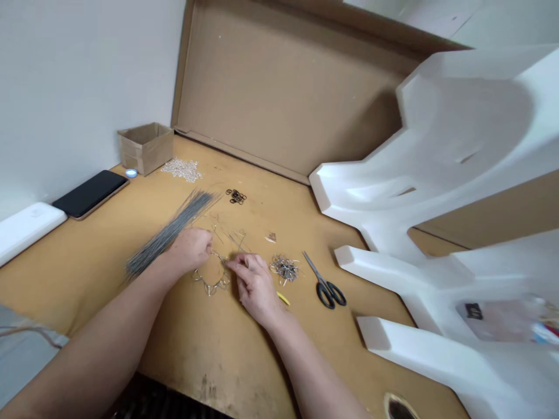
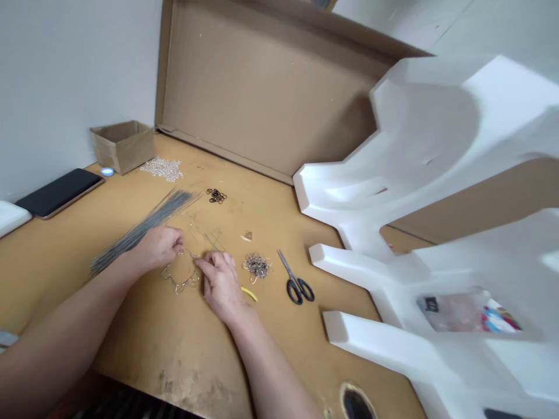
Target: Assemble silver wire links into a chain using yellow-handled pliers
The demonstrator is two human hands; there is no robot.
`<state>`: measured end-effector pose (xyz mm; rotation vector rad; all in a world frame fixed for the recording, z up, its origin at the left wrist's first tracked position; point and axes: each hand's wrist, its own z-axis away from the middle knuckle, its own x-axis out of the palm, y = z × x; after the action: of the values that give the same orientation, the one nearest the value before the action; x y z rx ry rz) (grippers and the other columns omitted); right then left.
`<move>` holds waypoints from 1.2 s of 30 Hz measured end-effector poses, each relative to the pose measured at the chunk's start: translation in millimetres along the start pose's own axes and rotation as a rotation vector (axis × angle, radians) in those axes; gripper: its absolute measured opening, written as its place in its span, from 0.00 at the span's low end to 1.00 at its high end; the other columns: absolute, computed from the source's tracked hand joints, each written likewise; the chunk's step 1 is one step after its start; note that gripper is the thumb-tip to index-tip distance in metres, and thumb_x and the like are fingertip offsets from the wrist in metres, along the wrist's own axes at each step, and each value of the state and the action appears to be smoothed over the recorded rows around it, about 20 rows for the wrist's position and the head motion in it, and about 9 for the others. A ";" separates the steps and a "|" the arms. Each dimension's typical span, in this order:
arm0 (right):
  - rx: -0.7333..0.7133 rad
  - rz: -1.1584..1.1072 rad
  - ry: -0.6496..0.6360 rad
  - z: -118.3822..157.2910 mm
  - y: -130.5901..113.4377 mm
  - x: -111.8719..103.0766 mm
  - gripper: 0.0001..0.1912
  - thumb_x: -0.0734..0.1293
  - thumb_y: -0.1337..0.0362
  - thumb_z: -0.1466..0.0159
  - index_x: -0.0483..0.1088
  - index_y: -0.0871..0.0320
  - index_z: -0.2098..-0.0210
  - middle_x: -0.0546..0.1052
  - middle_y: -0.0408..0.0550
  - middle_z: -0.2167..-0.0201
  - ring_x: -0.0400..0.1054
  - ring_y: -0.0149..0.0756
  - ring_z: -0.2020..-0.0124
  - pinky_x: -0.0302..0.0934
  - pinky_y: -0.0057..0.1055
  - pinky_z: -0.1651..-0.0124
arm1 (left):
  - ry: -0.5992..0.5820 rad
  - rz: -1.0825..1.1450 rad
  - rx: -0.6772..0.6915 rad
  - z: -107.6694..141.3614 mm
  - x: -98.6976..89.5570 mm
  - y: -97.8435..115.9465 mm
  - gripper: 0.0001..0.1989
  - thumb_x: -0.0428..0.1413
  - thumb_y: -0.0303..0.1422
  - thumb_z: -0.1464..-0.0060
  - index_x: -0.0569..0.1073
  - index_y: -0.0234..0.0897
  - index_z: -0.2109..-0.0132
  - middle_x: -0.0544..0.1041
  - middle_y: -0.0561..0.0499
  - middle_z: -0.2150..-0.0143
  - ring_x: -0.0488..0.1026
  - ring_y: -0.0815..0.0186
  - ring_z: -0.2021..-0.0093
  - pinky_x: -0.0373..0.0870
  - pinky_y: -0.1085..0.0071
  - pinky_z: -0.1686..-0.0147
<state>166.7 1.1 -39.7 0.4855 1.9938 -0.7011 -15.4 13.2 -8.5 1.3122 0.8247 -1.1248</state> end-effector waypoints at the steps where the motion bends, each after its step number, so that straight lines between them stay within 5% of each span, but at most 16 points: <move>1: 0.003 0.008 -0.009 0.1 0.2 0.5 0.17 0.56 0.74 0.41 0.72 0.56 0.59 0.70 0.52 0.67 0.61 0.39 0.62 0.58 0.35 0.61 | -0.004 0.005 0.000 0.1 -0.1 0.2 0.11 0.47 0.27 0.51 0.73 0.35 0.64 0.78 0.44 0.66 0.74 0.61 0.64 0.65 0.71 0.68; 36: 0.014 -0.035 0.005 0.9 11.3 5.3 0.19 0.55 0.76 0.41 0.71 0.56 0.58 0.71 0.52 0.66 0.61 0.39 0.62 0.59 0.36 0.60 | -0.029 0.013 -0.014 -1.1 2.6 -1.4 0.11 0.48 0.26 0.53 0.73 0.36 0.65 0.78 0.45 0.67 0.74 0.62 0.64 0.64 0.72 0.68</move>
<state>171.3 9.4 -47.8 0.4616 2.0074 -0.7363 -15.8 14.0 -11.5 1.2848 0.8001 -1.1234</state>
